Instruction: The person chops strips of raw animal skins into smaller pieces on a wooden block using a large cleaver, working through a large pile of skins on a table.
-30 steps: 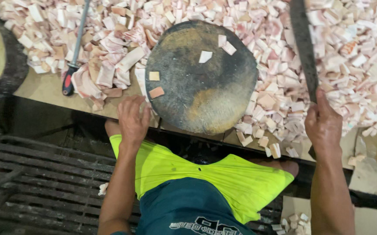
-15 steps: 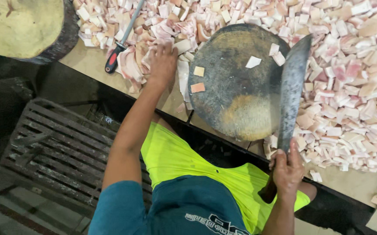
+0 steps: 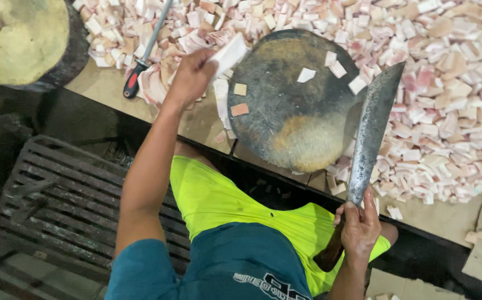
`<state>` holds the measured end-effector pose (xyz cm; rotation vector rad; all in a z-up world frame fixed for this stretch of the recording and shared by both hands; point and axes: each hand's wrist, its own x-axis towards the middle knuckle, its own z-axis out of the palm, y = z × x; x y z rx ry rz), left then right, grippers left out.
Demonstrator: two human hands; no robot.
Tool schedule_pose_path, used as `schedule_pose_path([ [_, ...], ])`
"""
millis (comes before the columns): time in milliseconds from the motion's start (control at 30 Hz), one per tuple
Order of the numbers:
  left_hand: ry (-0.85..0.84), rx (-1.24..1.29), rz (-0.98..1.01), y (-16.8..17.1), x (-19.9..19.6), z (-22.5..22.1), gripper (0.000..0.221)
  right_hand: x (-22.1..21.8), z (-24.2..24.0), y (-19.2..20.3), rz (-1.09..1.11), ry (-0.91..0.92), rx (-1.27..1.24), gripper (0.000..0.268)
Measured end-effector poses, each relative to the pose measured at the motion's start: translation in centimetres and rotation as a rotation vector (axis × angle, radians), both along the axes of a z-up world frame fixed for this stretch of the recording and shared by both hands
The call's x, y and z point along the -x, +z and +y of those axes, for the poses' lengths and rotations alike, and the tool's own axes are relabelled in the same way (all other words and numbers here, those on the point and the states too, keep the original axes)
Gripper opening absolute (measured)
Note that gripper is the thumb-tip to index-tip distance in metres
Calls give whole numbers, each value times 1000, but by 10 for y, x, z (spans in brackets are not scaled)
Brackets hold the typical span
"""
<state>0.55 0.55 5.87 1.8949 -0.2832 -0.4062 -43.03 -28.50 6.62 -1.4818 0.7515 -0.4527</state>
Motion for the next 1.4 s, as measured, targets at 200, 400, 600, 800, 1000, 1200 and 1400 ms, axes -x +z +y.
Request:
schedule_pose_path([
  [200,-412,182,279,16,113,-67,32,29,10,-6,-166,38,115,67],
  [400,-622,-114,-266,5,181,-119,38,35,32,0,227,57,355,60],
  [600,-717,-333,-431,29,184,-99,47,23,33,32,212,130,877,53],
  [800,-679,-289,-621,32,191,-85,42,28,37,52,54,39,1080,55],
  [1000,-701,-262,-719,24,190,-83,31,17,41,38,503,385,993,63],
  [1200,-678,-141,-737,24,186,-85,24,36,30,54,173,118,917,56],
  [1400,-733,-115,-724,23,189,-89,16,13,43,35,399,362,1108,59],
])
